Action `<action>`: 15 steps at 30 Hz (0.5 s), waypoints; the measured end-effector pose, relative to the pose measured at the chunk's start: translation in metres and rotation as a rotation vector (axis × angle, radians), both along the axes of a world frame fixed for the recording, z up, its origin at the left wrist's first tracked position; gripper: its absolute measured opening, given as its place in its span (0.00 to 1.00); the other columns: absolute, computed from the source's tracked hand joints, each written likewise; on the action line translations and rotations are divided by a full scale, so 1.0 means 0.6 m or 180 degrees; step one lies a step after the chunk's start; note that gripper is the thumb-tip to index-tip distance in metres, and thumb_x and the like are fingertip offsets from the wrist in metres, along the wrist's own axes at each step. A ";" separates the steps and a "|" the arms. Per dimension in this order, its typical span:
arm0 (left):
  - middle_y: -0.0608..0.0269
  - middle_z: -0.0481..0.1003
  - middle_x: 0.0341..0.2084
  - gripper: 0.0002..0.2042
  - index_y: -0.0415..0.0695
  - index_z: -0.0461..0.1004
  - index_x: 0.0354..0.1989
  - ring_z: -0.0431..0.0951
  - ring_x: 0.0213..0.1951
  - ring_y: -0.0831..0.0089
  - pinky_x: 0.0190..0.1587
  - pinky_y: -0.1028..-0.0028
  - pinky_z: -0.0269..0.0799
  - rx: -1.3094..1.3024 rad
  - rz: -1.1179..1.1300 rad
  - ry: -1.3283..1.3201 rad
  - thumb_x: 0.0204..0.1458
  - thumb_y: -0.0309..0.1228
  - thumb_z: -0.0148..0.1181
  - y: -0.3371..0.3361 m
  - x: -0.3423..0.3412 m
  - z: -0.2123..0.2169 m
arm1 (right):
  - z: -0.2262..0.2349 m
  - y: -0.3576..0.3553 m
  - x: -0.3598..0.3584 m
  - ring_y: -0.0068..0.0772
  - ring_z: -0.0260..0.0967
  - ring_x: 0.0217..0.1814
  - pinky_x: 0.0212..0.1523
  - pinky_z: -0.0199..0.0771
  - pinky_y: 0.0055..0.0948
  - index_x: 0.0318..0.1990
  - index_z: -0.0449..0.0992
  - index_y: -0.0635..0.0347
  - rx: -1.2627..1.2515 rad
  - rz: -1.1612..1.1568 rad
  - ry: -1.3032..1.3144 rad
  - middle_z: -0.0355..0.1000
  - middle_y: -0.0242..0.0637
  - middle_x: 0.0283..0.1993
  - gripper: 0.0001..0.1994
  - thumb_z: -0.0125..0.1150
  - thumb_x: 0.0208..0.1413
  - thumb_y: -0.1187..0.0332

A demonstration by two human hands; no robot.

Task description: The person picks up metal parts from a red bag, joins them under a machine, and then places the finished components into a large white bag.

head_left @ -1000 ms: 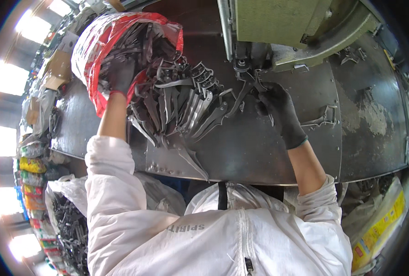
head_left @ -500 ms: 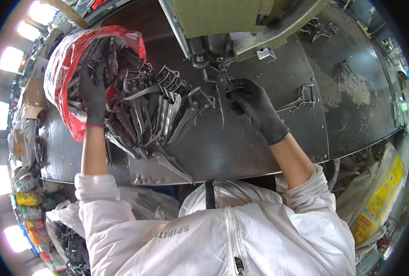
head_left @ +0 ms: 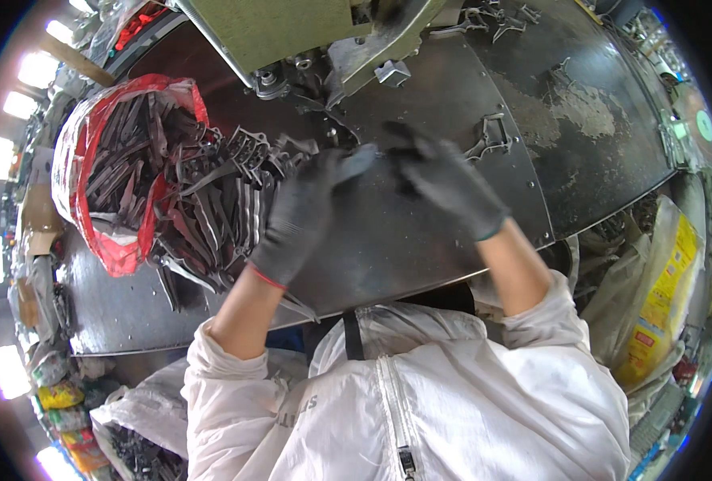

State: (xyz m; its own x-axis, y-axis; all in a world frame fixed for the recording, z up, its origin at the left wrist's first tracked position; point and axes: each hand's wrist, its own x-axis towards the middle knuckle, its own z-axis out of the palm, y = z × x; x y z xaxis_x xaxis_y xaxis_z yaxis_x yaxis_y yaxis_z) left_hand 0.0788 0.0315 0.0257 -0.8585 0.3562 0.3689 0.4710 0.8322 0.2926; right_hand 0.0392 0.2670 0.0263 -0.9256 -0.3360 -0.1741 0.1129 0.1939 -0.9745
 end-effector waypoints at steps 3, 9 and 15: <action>0.43 0.78 0.46 0.18 0.42 0.75 0.56 0.79 0.48 0.40 0.50 0.50 0.74 0.0420 0.0799 -0.0883 0.56 0.28 0.64 -0.064 -0.042 -0.025 | -0.025 0.180 -0.016 0.26 0.77 0.30 0.30 0.78 0.29 0.58 0.77 0.62 0.1450 -0.0482 0.0231 0.79 0.34 0.36 0.16 0.63 0.68 0.63; 0.40 0.79 0.39 0.19 0.41 0.71 0.57 0.82 0.42 0.47 0.44 0.52 0.78 -0.0168 0.1046 -0.0610 0.58 0.32 0.64 -0.079 -0.098 -0.038 | -0.095 0.192 -0.023 0.20 0.76 0.32 0.32 0.76 0.25 0.58 0.78 0.61 -0.0141 -0.1230 -0.0059 0.79 0.32 0.38 0.15 0.64 0.67 0.67; 0.56 0.81 0.39 0.23 0.36 0.72 0.57 0.82 0.40 0.66 0.44 0.67 0.77 0.3237 0.1415 -0.2761 0.67 0.45 0.60 -0.018 -0.064 0.046 | -0.038 0.059 -0.043 0.18 0.74 0.35 0.36 0.75 0.23 0.59 0.77 0.67 -0.0484 -0.1184 0.0273 0.79 0.32 0.42 0.19 0.68 0.64 0.68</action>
State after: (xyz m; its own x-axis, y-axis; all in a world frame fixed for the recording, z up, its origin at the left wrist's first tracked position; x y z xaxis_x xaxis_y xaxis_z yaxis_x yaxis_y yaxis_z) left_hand 0.0402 0.0208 0.0531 -0.9113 -0.0994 -0.3995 -0.4093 0.1140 0.9052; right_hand 0.0133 0.3023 0.0037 -0.9978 0.0082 -0.0651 0.0651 0.0081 -0.9978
